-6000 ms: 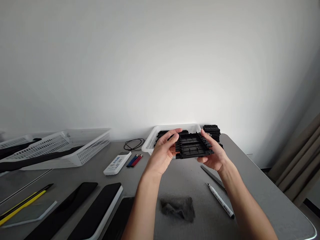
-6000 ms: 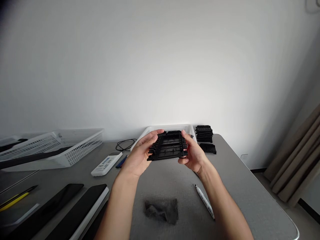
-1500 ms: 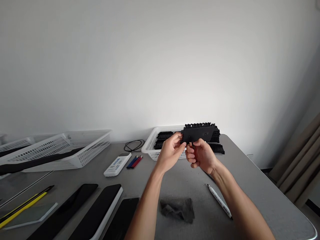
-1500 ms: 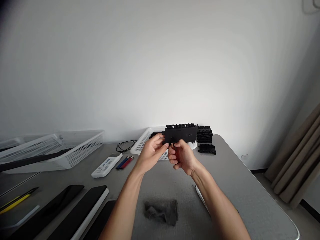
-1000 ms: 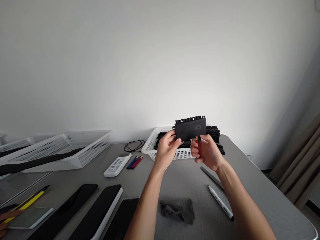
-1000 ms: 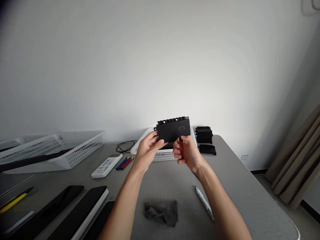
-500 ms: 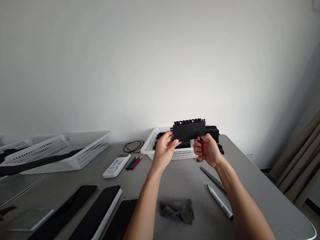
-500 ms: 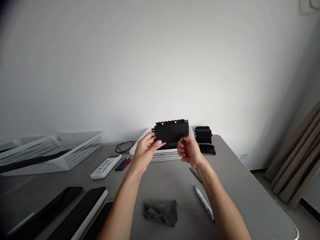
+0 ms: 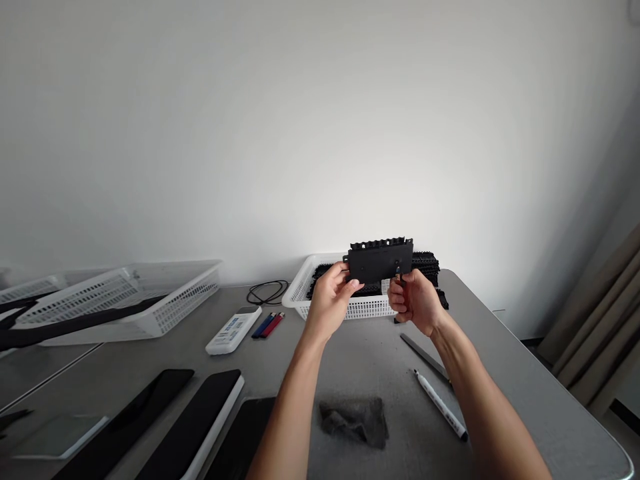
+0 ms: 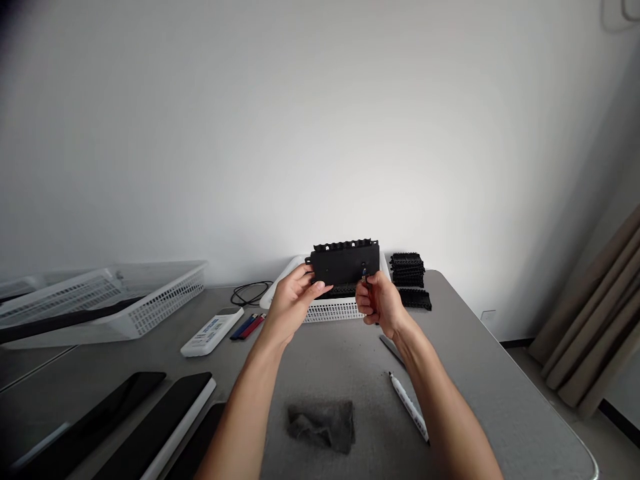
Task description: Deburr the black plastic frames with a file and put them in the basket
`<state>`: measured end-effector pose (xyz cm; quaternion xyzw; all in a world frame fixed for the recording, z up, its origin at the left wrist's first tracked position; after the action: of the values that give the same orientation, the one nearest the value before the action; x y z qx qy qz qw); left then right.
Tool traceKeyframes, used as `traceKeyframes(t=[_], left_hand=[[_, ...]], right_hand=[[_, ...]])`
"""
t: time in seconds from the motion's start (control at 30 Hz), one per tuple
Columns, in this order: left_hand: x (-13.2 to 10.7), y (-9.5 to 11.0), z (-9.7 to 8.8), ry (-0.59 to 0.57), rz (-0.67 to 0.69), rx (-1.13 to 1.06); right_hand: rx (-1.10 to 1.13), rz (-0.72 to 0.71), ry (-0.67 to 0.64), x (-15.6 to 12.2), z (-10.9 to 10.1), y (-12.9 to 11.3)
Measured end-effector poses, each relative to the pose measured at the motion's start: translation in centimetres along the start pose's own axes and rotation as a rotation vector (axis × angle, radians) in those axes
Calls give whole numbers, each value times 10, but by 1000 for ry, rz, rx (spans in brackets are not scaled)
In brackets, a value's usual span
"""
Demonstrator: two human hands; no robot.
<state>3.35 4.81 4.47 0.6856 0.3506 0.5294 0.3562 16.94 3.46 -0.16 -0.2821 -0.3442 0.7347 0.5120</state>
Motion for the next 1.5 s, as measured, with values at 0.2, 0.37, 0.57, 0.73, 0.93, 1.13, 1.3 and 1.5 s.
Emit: traceKeyframes(t=[0.2,0.37,0.57,0.73,0.93,1.13,1.3,1.5], left_hand=[[2,-13,-9,108,-88,-81],[1,-21,-15,144,-163,-150],[-4,-13,-16,157,-242,-250],[-5,-8,-10,111,-259,-263],[-5,-9,-9,99,-261,-214],[-4,-15,-13,136,-255,-104],[-4,-10,-13,154,-150,57],[-3,-2,-17,198,-72,134]], right_hand=[[-49,-65,-116,-11,12,-10],[-58,-328,-6,-22,-1,-41],[-98,-479,160,-19,-23,-53],[-99,-418,76,-10,-18,-42],[-117,-432,135,-11,-21,-42],[-254,-517,169,-10,-19,-42],[-453,-634,244,-11,-18,-45],[-510,-659,269,-15,-16,-47]])
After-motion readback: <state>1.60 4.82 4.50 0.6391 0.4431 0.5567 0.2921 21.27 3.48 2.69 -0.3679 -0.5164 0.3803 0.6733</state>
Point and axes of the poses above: each hand's wrist, its own x-axis towards the middle knuckle, its own z-axis out of the palm, y = z × x, the point moved 9 cm from there along x, towards the middle knuckle, and after that the axes turned 14 degrees about x, right-handed, at the moved point
